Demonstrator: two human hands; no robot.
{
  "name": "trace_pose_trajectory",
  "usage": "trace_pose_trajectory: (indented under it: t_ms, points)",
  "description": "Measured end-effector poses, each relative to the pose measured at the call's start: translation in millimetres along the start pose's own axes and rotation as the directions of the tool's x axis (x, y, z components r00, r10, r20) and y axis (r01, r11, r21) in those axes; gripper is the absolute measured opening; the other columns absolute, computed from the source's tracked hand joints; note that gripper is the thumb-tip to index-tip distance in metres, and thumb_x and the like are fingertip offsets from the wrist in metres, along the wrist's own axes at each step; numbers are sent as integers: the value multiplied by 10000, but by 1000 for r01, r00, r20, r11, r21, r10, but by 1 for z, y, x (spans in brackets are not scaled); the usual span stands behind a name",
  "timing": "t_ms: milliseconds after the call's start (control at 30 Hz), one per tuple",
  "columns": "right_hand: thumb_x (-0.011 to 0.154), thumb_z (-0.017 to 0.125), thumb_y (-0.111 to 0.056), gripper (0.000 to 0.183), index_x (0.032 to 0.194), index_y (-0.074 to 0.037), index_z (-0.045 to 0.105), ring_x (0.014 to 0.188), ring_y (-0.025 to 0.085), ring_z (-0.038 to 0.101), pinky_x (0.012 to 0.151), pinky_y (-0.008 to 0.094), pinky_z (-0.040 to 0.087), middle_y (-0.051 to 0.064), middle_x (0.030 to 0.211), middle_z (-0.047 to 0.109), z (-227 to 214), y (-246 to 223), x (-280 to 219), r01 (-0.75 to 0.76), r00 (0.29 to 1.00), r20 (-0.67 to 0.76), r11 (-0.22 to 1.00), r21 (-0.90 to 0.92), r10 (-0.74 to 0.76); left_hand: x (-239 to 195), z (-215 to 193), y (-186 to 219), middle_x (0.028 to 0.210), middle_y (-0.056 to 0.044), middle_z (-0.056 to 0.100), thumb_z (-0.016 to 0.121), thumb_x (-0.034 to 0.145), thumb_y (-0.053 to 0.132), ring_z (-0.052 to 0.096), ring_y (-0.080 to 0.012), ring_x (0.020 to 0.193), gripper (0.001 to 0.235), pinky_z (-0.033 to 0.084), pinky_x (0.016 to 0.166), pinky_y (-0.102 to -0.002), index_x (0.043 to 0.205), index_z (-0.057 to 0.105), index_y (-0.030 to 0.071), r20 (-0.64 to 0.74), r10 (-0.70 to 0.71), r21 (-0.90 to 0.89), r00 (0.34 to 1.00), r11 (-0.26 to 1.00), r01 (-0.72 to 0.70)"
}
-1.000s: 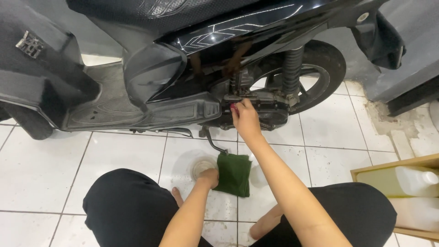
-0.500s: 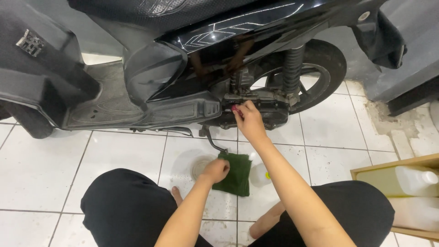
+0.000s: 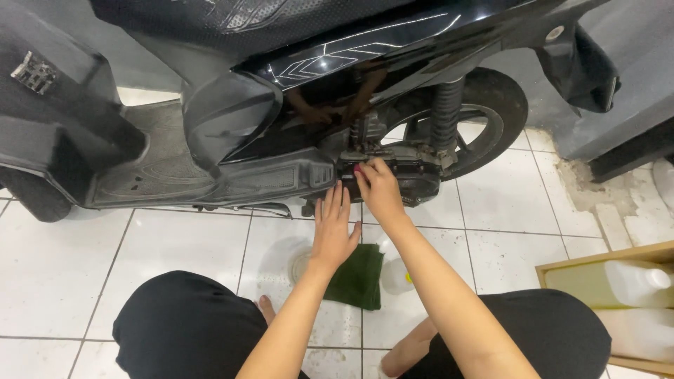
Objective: The person sits on the floor and scrubs the engine casing of a black motorcycle using a small pink scrubber. They repeatedly dip the scrubber into a small container of water and continue cleaning the lower mechanical parts of the vehicle.
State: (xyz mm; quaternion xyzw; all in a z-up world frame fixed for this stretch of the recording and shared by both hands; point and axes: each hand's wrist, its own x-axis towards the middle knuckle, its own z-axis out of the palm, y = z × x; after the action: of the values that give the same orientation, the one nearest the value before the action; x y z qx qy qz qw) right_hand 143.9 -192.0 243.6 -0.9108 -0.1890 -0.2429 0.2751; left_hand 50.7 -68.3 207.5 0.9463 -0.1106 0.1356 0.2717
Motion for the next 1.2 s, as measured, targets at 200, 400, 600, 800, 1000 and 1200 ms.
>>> trace_pose_trajectory:
  t_ms: [200,400,600,800,1000,1200]
  points:
    - [925,757,-97,152,1061,-32,774,868,236,735,767,316,624,86,944,716,-12,-3,-8,-19,997,70,1000,-8,19,0,-1,5,1708,-222,177,659,937,224,122,-344,1583,761,154,1226,-613,1571,330,-38,91,-53,88,994,995,45]
    - [942,730,-74,151,1075,-17,773,906,273,731,803,338,620,110,971,720,-2,-9,6,41,999,12,999,-24,-41,-1,-1,4,1718,-194,149,647,940,251,135,-331,1581,785,262,1182,-638,1590,292,-9,132,-75,91,988,994,64]
    - [942,735,-98,157,1083,-43,776,919,243,730,806,323,616,98,981,723,-8,-6,-8,15,998,61,999,-46,-12,-2,-15,1,1691,-159,261,581,979,209,236,-291,1559,663,389,1122,-594,1576,351,35,152,-90,43,984,995,85]
    - [937,740,-82,144,1069,-31,772,886,247,727,785,320,618,101,963,715,4,-2,6,-15,999,29,1000,-1,15,-3,-32,-1,1361,-66,653,556,1009,269,608,-234,1282,405,493,1021,-484,1392,624,154,248,-85,-86,965,990,109]
    - [936,752,-108,155,1081,-60,777,853,221,726,750,295,621,82,962,711,-9,1,-11,-22,996,86,1000,-1,22,-48,-50,8,1049,-53,756,611,968,311,736,-272,981,326,565,818,-452,1244,721,177,570,44,-6,820,999,-49]
    - [927,757,-97,135,1052,-51,781,764,223,723,686,320,630,80,919,714,-7,-10,7,-32,998,53,999,-16,33,-80,-9,-3,995,-150,747,722,906,159,735,-321,918,209,579,820,-458,1072,777,44,696,56,85,716,983,-160]
